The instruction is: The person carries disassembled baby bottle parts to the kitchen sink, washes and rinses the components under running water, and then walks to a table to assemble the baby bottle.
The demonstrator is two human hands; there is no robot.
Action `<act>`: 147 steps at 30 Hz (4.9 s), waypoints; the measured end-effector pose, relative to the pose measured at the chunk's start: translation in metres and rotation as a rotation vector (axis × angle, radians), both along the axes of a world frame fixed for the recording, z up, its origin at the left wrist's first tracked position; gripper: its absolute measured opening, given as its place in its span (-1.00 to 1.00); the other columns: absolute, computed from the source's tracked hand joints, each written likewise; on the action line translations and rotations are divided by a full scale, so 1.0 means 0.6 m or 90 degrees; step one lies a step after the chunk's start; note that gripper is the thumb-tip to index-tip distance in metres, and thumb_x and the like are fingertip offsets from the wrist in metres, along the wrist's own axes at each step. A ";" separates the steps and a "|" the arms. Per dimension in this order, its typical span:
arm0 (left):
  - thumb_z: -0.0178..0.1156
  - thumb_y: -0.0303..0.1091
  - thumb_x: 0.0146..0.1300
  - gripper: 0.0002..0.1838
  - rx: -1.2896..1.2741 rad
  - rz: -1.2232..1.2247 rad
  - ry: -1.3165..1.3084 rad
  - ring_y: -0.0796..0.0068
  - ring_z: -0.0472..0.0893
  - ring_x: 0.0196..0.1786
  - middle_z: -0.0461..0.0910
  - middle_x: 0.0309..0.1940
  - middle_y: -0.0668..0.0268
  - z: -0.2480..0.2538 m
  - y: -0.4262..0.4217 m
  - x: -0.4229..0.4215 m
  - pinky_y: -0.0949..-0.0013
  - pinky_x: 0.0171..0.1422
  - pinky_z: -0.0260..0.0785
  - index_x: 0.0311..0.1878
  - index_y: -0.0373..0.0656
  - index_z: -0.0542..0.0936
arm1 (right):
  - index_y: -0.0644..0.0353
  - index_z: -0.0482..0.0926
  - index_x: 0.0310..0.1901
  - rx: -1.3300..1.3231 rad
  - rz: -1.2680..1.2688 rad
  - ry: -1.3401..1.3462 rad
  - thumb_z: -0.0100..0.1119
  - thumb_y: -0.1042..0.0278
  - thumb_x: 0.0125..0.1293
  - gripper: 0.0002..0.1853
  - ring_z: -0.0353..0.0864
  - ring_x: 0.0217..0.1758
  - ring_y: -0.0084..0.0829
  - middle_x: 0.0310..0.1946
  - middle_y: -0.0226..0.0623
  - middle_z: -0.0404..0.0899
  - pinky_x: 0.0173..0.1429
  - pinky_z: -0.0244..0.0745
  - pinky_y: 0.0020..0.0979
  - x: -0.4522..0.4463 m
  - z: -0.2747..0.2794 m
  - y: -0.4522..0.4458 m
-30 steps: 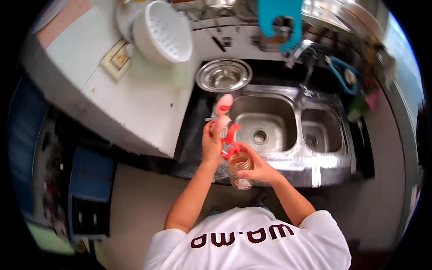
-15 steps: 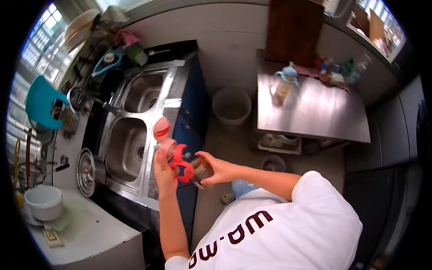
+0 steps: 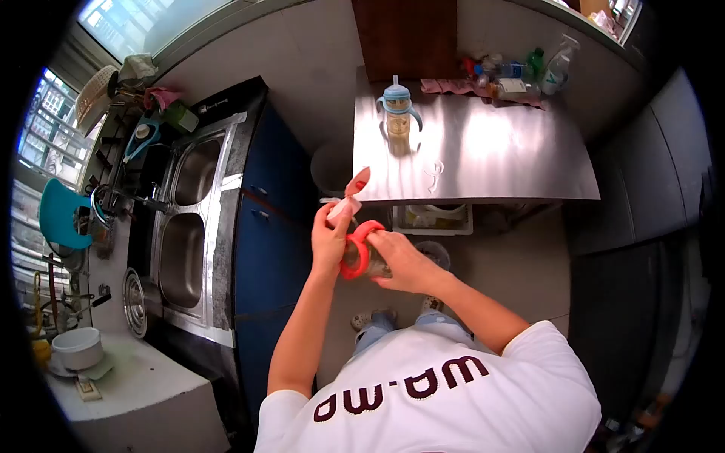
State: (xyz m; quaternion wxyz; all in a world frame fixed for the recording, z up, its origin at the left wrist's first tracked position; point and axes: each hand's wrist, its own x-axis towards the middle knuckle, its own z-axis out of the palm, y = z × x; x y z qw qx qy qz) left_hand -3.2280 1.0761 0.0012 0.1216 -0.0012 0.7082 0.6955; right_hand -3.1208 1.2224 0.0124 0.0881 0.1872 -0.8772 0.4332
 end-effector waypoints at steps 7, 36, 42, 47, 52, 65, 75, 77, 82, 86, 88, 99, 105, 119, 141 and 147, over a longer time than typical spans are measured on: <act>0.25 -0.15 0.21 -0.53 -0.005 -0.038 -0.040 0.55 0.49 -0.11 0.52 -0.12 0.24 -0.015 0.113 0.059 0.50 -0.03 0.35 0.04 -0.28 0.43 | 0.21 0.18 0.21 -0.042 -0.049 0.008 0.40 0.37 -0.12 -0.18 0.26 0.22 -0.01 0.14 -0.03 0.24 0.28 0.23 -0.17 0.076 -0.012 0.096; -0.13 0.10 0.36 -0.49 0.466 -0.238 -0.529 0.25 0.58 -0.12 0.56 -0.12 0.17 0.081 0.207 0.135 0.02 0.00 0.48 0.06 -0.14 0.46 | 0.22 0.34 0.03 -0.332 -0.311 0.306 0.17 0.42 0.21 -0.63 0.43 0.01 -0.28 -0.07 -0.22 0.46 0.14 0.29 -0.29 0.095 0.034 0.190; -0.17 0.16 0.34 -0.39 0.486 -0.192 -0.446 0.11 0.52 0.08 0.49 0.05 0.07 0.079 0.179 0.116 -0.14 0.04 0.44 0.13 -0.22 0.42 | 0.28 0.29 0.09 -0.815 -0.230 -0.101 -0.09 0.32 0.42 -0.70 0.47 -0.06 -0.51 -0.13 -0.28 0.48 0.05 0.36 -0.48 0.051 -0.010 0.164; -0.17 0.20 0.32 -0.37 0.457 -0.187 -0.399 0.13 0.50 0.10 0.49 0.05 0.09 0.061 0.133 0.094 -0.10 0.07 0.42 0.14 -0.19 0.42 | 0.29 0.36 0.02 -0.576 -0.255 -0.050 -0.13 0.26 0.44 -0.71 0.49 -0.16 -0.52 -0.18 -0.28 0.52 0.01 0.38 -0.48 0.005 -0.024 0.123; -0.18 0.24 0.31 -0.39 0.526 -0.135 -0.395 0.13 0.46 0.12 0.48 0.04 0.12 0.026 0.081 0.055 -0.20 0.10 0.36 0.12 -0.08 0.44 | 0.28 0.37 0.02 -0.561 -0.216 -0.088 -0.06 0.22 0.40 -0.69 0.49 -0.20 -0.50 -0.23 -0.26 0.53 -0.05 0.39 -0.47 -0.076 -0.038 0.121; -0.19 0.29 0.27 -0.32 0.500 -0.096 -0.394 0.05 0.46 0.14 0.50 0.03 0.08 0.006 -0.018 -0.101 -0.27 0.15 0.26 0.10 -0.14 0.46 | -0.15 -0.31 0.41 -0.012 -0.505 0.030 0.50 0.05 -0.22 0.28 0.34 0.18 -0.07 0.16 -0.13 0.26 0.13 0.39 -0.16 -0.404 -0.046 0.229; -0.17 0.26 0.28 -0.36 0.526 -0.198 -0.462 0.06 0.43 0.13 0.52 -0.01 0.10 0.014 0.006 -0.174 -0.34 0.14 0.22 0.07 -0.13 0.48 | -0.10 -0.02 0.36 -0.086 -0.525 0.044 0.38 0.20 -0.05 -0.05 0.32 0.22 -0.06 0.18 -0.10 0.27 0.19 0.34 -0.22 -0.342 -0.031 0.240; -0.16 0.26 0.28 -0.33 0.523 -0.297 -0.496 0.03 0.45 0.14 0.48 0.06 0.04 0.013 0.030 -0.182 -0.13 0.20 0.28 0.10 -0.17 0.46 | 0.02 -0.02 0.36 -0.128 -0.547 0.049 0.40 0.19 -0.04 -0.03 0.27 0.28 -0.12 0.24 -0.07 0.22 0.26 0.26 -0.25 -0.272 -0.024 0.262; -0.19 0.24 0.31 -0.32 0.472 -0.439 -0.604 0.03 0.41 0.18 0.43 0.12 0.02 0.047 0.135 -0.134 -0.17 0.22 0.25 0.16 -0.20 0.40 | 0.21 -0.02 0.34 -0.222 -0.693 0.039 0.40 0.42 -0.02 -0.06 0.28 0.24 -0.30 0.17 -0.13 0.25 0.30 0.20 -0.30 0.010 0.006 0.270; -0.18 0.26 0.29 -0.34 0.424 -0.643 -0.681 0.06 0.40 0.18 0.43 0.12 0.04 0.051 0.222 -0.018 -0.25 0.18 0.25 0.16 -0.12 0.41 | 0.17 0.00 0.33 -0.157 -0.922 0.074 0.44 0.37 -0.04 -0.05 0.34 0.20 -0.18 0.15 -0.05 0.27 0.23 0.26 -0.24 0.287 -0.017 0.205; -0.18 0.26 0.29 -0.36 0.363 -0.688 -0.731 0.04 0.44 0.15 0.45 0.09 0.03 0.055 0.288 0.065 -0.29 0.15 0.26 0.12 -0.11 0.44 | 0.18 -0.03 0.34 -0.200 -1.056 0.050 0.43 0.37 -0.04 -0.03 0.36 0.19 -0.19 0.15 -0.04 0.29 0.23 0.27 -0.23 0.414 -0.017 0.180; -0.14 0.25 0.28 -0.40 0.066 -1.048 -0.860 0.16 0.40 0.19 0.48 0.06 0.22 0.035 0.467 0.801 -0.45 0.15 0.12 0.15 -0.01 0.40 | 0.17 -0.06 0.35 -0.361 -1.569 0.087 0.41 0.37 0.02 -0.04 0.33 0.23 -0.18 0.21 -0.02 0.22 0.24 0.30 -0.19 1.104 -0.018 -0.105; -0.10 0.25 0.27 -0.40 -0.080 -1.207 -0.811 0.18 0.42 0.16 0.51 0.01 0.22 -0.017 0.474 1.093 -0.49 0.17 0.09 0.11 -0.05 0.41 | 0.15 -0.08 0.36 -0.313 -1.723 0.182 0.44 0.31 0.01 0.00 0.30 0.26 -0.12 0.21 0.00 0.21 0.25 0.29 -0.15 1.298 -0.109 -0.206; -0.11 0.28 0.25 -0.39 -0.287 -1.455 -0.871 0.17 0.37 0.21 0.45 0.06 0.29 -0.032 0.554 1.846 -0.44 0.16 0.16 0.15 0.00 0.38 | 0.10 -0.07 0.37 -0.362 -2.028 0.194 0.43 0.40 -0.01 -0.01 0.31 0.25 -0.16 0.23 -0.05 0.22 0.27 0.30 -0.21 1.773 -0.045 -0.281; 0.00 0.16 0.23 -0.48 -0.393 -1.398 -0.890 0.21 0.37 0.16 0.45 -0.04 0.23 -0.076 0.787 2.953 -0.50 0.11 0.15 0.06 -0.03 0.42 | 0.16 0.01 0.35 -0.241 -1.983 0.200 0.46 0.21 -0.05 -0.01 0.39 0.19 -0.16 0.16 0.00 0.32 0.21 0.35 -0.26 2.957 -0.117 0.076; -0.02 0.12 0.28 -0.51 -0.570 -1.536 -0.860 0.19 0.51 0.02 0.51 -0.04 0.19 -0.058 0.838 3.340 -0.03 0.15 0.37 0.01 -0.09 0.49 | 0.13 -0.01 0.34 -0.404 -2.052 0.249 0.44 0.30 -0.01 -0.05 0.32 0.22 -0.26 0.20 -0.07 0.25 0.28 0.26 -0.29 3.228 -0.131 0.126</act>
